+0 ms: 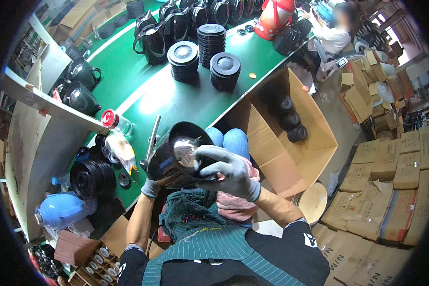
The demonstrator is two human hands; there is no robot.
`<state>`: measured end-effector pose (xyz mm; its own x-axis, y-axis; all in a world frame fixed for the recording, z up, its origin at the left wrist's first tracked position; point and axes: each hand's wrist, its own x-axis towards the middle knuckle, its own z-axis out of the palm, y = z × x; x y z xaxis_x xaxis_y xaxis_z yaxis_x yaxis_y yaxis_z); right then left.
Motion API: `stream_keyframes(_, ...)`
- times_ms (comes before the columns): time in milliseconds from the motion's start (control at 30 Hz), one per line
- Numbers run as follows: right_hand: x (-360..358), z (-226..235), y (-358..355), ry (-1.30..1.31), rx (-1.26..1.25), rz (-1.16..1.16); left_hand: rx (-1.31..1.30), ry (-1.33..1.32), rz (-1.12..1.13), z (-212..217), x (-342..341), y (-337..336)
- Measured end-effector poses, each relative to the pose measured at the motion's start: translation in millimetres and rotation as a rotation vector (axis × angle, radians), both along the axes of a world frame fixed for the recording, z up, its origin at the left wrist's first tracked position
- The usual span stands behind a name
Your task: The person sits on the floor and repeatedly picks up black kettle bodies and lids from a green table. They insert a metal rod into each kettle, attach a lid, and place the assembled unit back on the table. The process is repeated for multiple units.
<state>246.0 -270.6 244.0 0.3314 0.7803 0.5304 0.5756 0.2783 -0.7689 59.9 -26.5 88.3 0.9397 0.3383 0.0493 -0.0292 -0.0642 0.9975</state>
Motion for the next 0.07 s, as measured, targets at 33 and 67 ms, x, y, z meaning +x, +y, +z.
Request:
stream_keyframes(33, 4, -1, 2, -0.057, -0.054, 0.025, 0.086, 0.030, 0.008, -18, 4, 2)
stream_keyframes(67, 10, -3, 9, -0.089, -0.015, 0.050, 0.178, 0.064, 0.020, -35, 7, 5)
